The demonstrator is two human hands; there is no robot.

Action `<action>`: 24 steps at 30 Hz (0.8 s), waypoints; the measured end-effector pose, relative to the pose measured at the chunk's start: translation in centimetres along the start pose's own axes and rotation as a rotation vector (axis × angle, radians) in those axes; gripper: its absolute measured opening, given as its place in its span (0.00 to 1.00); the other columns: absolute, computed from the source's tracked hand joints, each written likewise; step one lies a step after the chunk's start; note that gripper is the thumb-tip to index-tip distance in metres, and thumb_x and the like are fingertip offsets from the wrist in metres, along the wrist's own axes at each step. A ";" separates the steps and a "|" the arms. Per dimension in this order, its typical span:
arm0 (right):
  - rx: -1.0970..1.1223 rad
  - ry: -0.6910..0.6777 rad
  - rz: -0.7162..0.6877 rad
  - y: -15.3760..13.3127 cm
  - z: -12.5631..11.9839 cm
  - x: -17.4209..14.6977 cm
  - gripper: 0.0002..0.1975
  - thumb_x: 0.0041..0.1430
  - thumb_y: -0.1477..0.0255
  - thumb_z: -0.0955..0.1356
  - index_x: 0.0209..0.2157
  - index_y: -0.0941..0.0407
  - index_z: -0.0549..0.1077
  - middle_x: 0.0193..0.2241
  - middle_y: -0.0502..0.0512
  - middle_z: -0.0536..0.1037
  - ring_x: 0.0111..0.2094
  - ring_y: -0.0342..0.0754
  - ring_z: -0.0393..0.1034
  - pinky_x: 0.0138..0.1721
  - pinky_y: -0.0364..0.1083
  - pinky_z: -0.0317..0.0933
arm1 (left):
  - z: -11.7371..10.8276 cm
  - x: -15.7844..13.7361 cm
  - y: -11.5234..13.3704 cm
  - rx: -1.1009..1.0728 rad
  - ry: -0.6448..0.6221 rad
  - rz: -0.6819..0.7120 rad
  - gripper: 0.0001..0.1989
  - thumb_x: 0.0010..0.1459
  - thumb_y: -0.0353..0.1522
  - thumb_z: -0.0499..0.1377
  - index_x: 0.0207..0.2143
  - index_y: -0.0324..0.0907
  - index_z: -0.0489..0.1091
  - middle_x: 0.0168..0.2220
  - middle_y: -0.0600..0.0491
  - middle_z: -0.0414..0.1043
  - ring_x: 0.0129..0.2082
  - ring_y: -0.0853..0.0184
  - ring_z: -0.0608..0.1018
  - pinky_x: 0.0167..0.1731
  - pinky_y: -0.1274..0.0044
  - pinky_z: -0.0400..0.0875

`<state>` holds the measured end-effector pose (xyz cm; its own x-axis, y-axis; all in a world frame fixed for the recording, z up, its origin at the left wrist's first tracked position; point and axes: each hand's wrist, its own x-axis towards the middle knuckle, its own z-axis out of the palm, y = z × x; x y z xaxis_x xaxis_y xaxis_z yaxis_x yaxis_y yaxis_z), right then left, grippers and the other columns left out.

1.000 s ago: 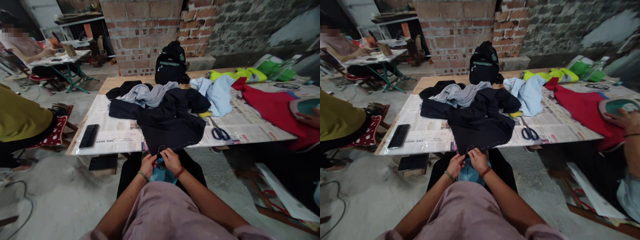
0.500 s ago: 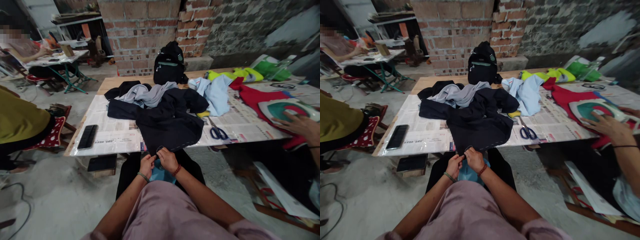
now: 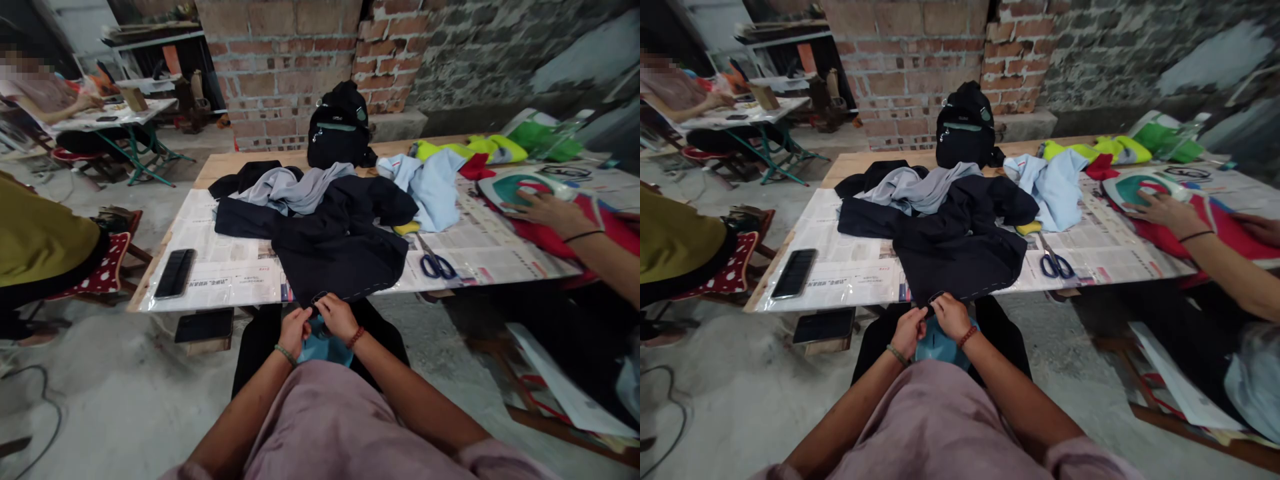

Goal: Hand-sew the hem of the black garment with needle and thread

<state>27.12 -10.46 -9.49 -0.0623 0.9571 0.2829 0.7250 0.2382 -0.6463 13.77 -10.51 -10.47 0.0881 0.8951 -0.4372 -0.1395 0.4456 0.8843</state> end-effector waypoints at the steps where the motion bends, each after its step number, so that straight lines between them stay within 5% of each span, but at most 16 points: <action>1: 0.030 0.001 0.019 0.1 -0.3 0.4 0.11 0.57 0.72 0.60 0.23 0.56 0.69 0.24 0.52 0.70 0.28 0.41 0.64 0.31 0.39 0.57 | -0.5 -0.2 0.1 0.112 0.031 0.080 0.11 0.44 0.38 0.59 0.20 0.40 0.63 0.15 0.59 0.59 0.13 0.77 0.61 0.13 0.83 0.53; 3: 0.073 -0.016 0.061 0.2 -1.0 1.2 0.11 0.55 0.73 0.61 0.22 0.57 0.68 0.23 0.51 0.70 0.27 0.41 0.64 0.31 0.39 0.57 | -1.4 -0.7 0.5 0.332 0.105 0.312 0.06 0.45 0.32 0.59 0.29 0.41 0.69 0.26 0.53 0.68 0.22 0.73 0.67 0.23 0.80 0.63; 6: 0.065 -0.093 0.111 0.3 -1.9 2.7 0.10 0.54 0.73 0.62 0.21 0.57 0.69 0.22 0.50 0.71 0.26 0.41 0.64 0.30 0.39 0.56 | -2.0 -1.0 1.7 0.507 0.069 0.605 0.20 0.43 0.25 0.59 0.41 0.45 0.68 0.46 0.48 0.65 0.39 0.65 0.70 0.41 0.75 0.64; 10: -0.022 -0.199 0.106 0.4 -2.4 4.3 0.11 0.54 0.72 0.62 0.21 0.57 0.70 0.23 0.51 0.73 0.26 0.42 0.65 0.29 0.40 0.54 | -1.0 0.2 4.0 0.554 -0.143 0.692 0.19 0.45 0.24 0.57 0.42 0.46 0.69 0.49 0.49 0.63 0.47 0.62 0.66 0.49 0.72 0.59; 14: -0.022 -0.291 0.118 0.5 -2.1 5.4 0.10 0.53 0.72 0.62 0.21 0.56 0.72 0.23 0.52 0.75 0.26 0.42 0.66 0.26 0.40 0.53 | -0.4 2.3 5.4 0.545 -0.317 0.626 0.10 0.45 0.25 0.58 0.30 0.46 0.73 0.34 0.51 0.71 0.38 0.64 0.71 0.44 0.74 0.63; 17: 0.008 -0.307 0.123 0.7 -1.9 6.0 0.12 0.53 0.72 0.62 0.20 0.56 0.72 0.21 0.51 0.74 0.25 0.42 0.66 0.26 0.40 0.54 | -0.6 3.2 5.3 0.466 -0.288 0.475 0.07 0.42 0.26 0.60 0.25 0.45 0.73 0.28 0.54 0.70 0.24 0.70 0.71 0.30 0.79 0.65; 24: 0.160 0.260 0.223 0.3 -2.6 2.4 0.12 0.56 0.68 0.59 0.26 0.56 0.70 0.22 0.51 0.71 0.25 0.42 0.65 0.29 0.40 0.58 | -1.0 3.3 4.3 0.296 -0.138 0.253 0.05 0.41 0.28 0.62 0.25 0.41 0.72 0.12 0.60 0.62 0.12 0.75 0.64 0.17 0.82 0.57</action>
<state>28.95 -8.46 -7.19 0.2757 0.9195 0.2801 0.5832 0.0716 -0.8091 12.47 -5.63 -8.25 0.2215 0.9561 -0.1919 0.1144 0.1700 0.9788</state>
